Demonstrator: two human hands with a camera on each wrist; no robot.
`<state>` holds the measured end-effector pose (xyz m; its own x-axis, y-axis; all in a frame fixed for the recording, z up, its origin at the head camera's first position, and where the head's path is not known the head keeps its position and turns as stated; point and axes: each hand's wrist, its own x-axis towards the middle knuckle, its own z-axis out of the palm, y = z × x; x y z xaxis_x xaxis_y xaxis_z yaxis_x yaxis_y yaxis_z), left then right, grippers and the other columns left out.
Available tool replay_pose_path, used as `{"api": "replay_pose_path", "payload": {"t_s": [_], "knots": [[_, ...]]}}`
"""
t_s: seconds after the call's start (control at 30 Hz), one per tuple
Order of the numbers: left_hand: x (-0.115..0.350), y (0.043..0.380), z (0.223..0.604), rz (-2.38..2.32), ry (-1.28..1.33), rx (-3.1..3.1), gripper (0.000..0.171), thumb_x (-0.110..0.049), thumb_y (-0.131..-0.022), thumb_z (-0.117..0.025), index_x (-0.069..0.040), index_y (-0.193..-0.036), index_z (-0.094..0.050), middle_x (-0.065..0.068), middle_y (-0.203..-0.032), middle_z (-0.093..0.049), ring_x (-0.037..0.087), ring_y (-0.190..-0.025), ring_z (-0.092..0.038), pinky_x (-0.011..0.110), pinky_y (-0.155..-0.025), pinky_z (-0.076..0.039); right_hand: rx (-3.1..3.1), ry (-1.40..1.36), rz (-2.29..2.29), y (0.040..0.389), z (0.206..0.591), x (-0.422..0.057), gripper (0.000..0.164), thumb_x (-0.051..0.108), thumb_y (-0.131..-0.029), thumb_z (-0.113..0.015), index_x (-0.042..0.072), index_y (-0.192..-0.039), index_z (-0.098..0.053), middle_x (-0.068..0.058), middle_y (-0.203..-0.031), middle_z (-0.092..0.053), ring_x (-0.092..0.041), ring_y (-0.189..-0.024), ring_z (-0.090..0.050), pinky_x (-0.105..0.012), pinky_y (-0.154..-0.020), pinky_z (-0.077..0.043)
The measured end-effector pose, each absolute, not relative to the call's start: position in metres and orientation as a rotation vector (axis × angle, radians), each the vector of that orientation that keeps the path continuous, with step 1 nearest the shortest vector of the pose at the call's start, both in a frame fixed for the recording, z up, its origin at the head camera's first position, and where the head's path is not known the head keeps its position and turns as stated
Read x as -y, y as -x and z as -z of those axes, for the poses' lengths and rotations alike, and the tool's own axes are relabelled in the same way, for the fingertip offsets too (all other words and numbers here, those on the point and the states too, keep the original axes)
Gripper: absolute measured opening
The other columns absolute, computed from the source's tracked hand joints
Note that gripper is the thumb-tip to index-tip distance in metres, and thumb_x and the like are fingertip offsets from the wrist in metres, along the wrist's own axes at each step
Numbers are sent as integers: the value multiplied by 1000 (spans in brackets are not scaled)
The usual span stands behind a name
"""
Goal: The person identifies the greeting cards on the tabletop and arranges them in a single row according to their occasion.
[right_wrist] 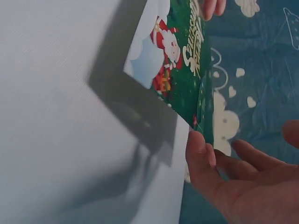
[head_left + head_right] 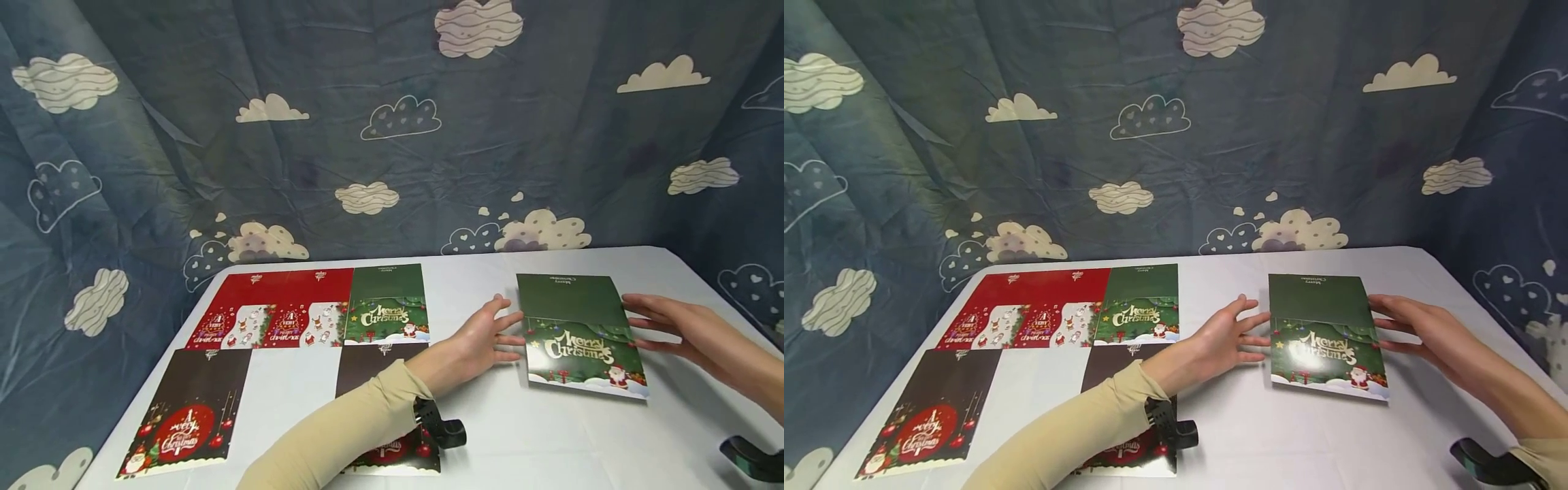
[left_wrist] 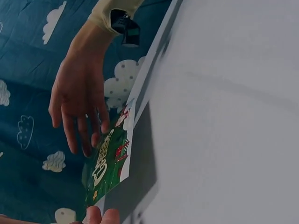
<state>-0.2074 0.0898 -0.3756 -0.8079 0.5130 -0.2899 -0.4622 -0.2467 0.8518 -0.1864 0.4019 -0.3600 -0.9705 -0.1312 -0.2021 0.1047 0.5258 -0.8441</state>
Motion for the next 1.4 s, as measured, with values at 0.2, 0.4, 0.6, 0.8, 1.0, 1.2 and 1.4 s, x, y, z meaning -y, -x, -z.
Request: {"api": "replay_pose_path", "payload": {"t_s": [0.2, 0.4, 0.6, 0.8, 1.0, 1.2, 1.4], "knots": [[-74, 218, 375, -2090, -37, -1428, 62, -43, -106, -34, -13, -158, -17, 13, -150, -43, 46, -127, -45, 58, -107, -34, -2386, 77, 1616, 192, 359, -390, 68, 44, -107, -34, -7, -152, -23, 25, -121, -51, 10, -100, -57, -36, -82, -57], [-61, 228, 372, -2120, -24, -1442, 63, -43, -106, -35, -12, -157, -17, 14, -150, -43, 45, -124, -45, 56, -104, -39, -2357, 143, 1658, 199, 360, -376, 66, 40, -107, -35, -7, -152, -21, 9, -135, -47, 9, -103, -56, -37, -84, -56], [-50, 233, 367, -2114, -36, -1488, 63, -44, -106, -34, -13, -158, -17, 14, -150, -43, 45, -125, -45, 55, -105, -38, -2336, 176, 1660, 204, 355, -360, 69, 39, -108, -35, -8, -153, -14, -23, -153, -26, 10, -104, -54, -42, -85, -56], [-39, 239, 365, -2107, -34, -1536, 62, -43, -106, -34, -13, -157, -16, 15, -151, -42, 40, -115, -49, 55, -104, -38, -2277, 190, 1691, 208, 351, -345, 70, 41, -107, -37, -3, -155, -11, -29, -158, -9, 9, -103, -53, -47, -87, -54], [-27, 244, 368, -2089, -31, -1590, 61, -41, -107, -32, -13, -158, -15, 15, -152, -40, 43, -122, -46, 54, -106, -37, -2252, 228, 1720, 213, 349, -330, 69, 39, -107, -38, -1, -156, -9, -28, -159, -7, 1, -111, -53, -44, -88, -54], [-14, 250, 372, -2087, -27, -1626, 60, -39, -108, -30, -12, -158, -14, 15, -154, -38, 46, -129, -42, 54, -106, -37, -2233, 263, 1738, 221, 347, -314, 68, 38, -108, -36, 0, -156, -9, -25, -160, -6, -42, -137, -28, -38, -87, -54], [-3, 254, 374, -2100, -9, -1661, 58, -37, -108, -33, -13, -158, -16, 14, -153, -39, 45, -124, -45, 53, -104, -40, -2212, 301, 1756, 231, 348, -303, 68, 38, -108, -37, -1, -156, -9, -25, -161, -5, -47, -140, -19, -37, -88, -54]]}}
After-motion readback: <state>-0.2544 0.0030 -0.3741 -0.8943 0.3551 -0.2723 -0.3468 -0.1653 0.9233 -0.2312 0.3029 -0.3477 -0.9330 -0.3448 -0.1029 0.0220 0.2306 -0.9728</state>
